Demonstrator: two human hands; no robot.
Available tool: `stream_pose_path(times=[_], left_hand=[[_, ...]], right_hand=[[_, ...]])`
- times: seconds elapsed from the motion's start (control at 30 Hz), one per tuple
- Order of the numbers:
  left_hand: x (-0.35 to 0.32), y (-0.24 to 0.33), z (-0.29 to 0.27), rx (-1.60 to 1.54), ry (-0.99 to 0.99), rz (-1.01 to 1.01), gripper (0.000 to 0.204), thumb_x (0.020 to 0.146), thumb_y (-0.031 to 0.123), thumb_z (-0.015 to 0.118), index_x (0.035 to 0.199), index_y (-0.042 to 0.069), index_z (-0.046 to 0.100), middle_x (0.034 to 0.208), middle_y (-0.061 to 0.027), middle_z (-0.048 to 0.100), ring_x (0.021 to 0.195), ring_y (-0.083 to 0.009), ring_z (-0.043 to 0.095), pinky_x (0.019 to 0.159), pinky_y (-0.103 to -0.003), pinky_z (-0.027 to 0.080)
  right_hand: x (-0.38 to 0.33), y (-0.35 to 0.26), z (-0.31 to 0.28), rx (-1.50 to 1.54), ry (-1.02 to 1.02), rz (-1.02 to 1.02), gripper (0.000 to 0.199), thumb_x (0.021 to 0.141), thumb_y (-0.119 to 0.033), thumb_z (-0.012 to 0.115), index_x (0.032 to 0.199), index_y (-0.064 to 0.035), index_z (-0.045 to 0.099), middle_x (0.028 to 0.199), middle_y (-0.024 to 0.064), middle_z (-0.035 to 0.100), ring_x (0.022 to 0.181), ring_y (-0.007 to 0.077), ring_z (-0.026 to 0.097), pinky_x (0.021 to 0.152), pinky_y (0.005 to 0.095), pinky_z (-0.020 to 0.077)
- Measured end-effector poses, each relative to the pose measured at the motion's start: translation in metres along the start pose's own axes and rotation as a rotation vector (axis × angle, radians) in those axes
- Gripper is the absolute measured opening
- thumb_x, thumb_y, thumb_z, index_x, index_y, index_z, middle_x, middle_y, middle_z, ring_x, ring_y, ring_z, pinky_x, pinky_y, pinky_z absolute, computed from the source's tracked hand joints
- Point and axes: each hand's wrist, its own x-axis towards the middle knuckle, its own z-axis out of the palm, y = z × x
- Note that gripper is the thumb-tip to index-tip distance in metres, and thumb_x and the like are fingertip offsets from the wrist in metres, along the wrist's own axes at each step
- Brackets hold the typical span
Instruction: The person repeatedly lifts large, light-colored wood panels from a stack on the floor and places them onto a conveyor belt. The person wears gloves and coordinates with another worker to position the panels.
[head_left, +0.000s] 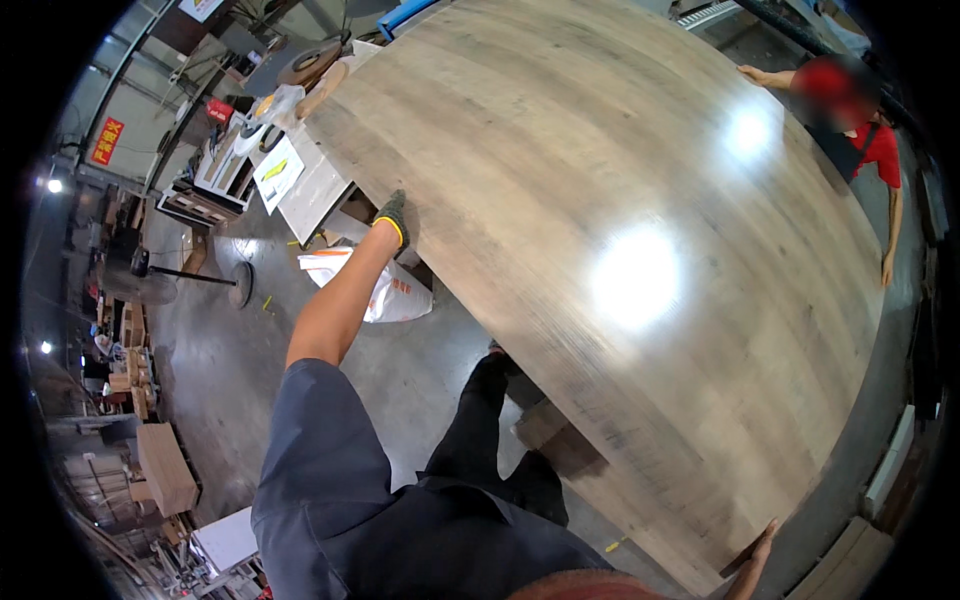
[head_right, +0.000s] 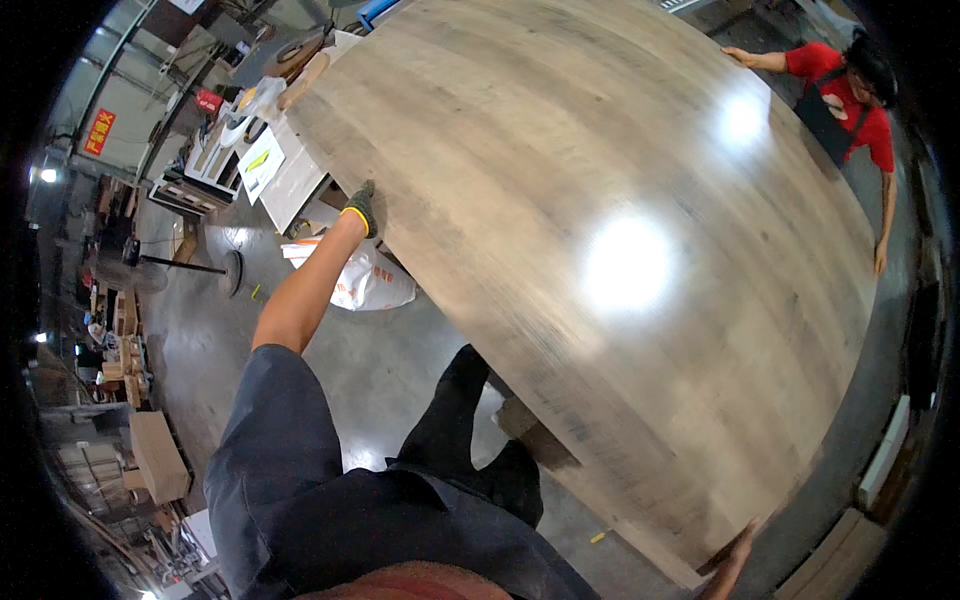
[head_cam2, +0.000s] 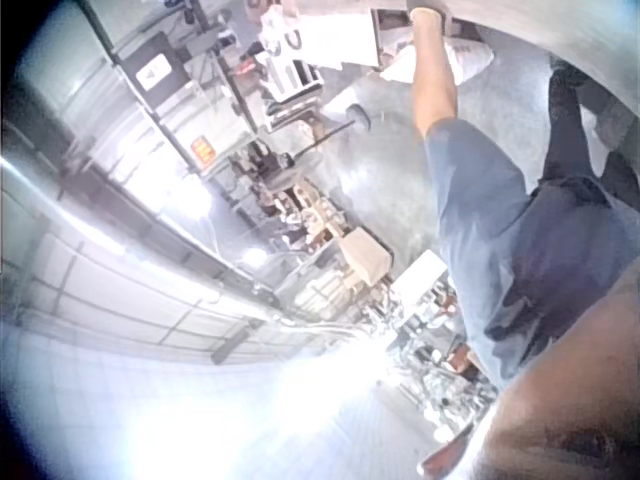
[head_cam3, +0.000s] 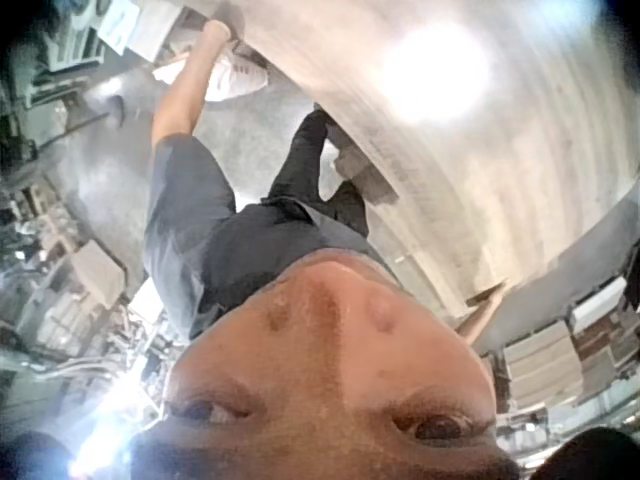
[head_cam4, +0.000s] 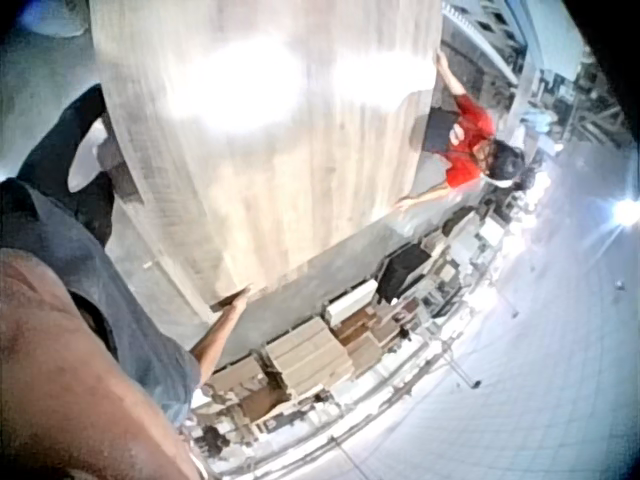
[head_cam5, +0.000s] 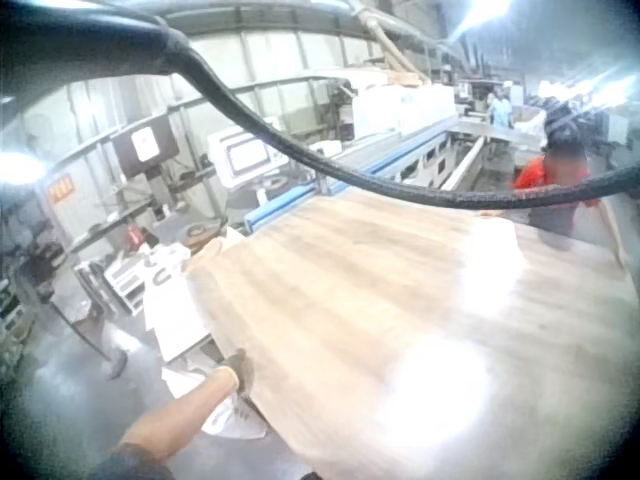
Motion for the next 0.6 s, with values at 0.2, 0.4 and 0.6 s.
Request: stream_pose_path(times=[0.2, 0.4, 0.6], left_hand=[[0.029, -0.001, -0.039, 0.254, 0.065, 0.082, 0.047, 0.089, 0.033, 0.037, 0.130, 0.012, 0.049, 0.138, -0.0086, 0.044, 0.129, -0.0266, 0.037, 0.109, -0.047, 0.018], [0.058, 0.008, -0.109, 0.270, -0.020, 0.078, 0.057, 0.088, 0.037, 0.036, 0.138, 0.010, 0.038, 0.144, -0.0112, 0.035, 0.135, -0.0274, 0.029, 0.110, -0.046, 0.016], [0.039, 0.149, -0.179, -3.111, 0.457, -0.028, 0.053, 0.086, 0.028, 0.062, 0.132, 0.011, 0.042, 0.127, -0.0055, 0.050, 0.115, -0.0251, 0.047, 0.102, -0.040, 0.037]], right_hand=[[0.077, -0.014, -0.009, 0.096, -0.115, -0.016, 0.087, 0.083, -0.065, 0.047, 0.141, -0.0034, 0.028, 0.144, 0.0149, 0.031, 0.130, 0.0299, 0.032, 0.105, 0.0417, 0.0270], [0.149, -0.016, -0.025, 0.246, -0.341, -0.027, 0.094, 0.081, -0.069, 0.045, 0.143, -0.0034, 0.021, 0.145, 0.0178, 0.026, 0.131, 0.0356, 0.026, 0.105, 0.0499, 0.0218], [0.153, -0.093, 0.021, 0.010, -0.093, 0.049, 0.094, 0.080, -0.069, 0.045, 0.144, -0.0050, 0.019, 0.146, 0.0165, 0.026, 0.132, 0.0347, 0.028, 0.105, 0.0469, 0.0271]])
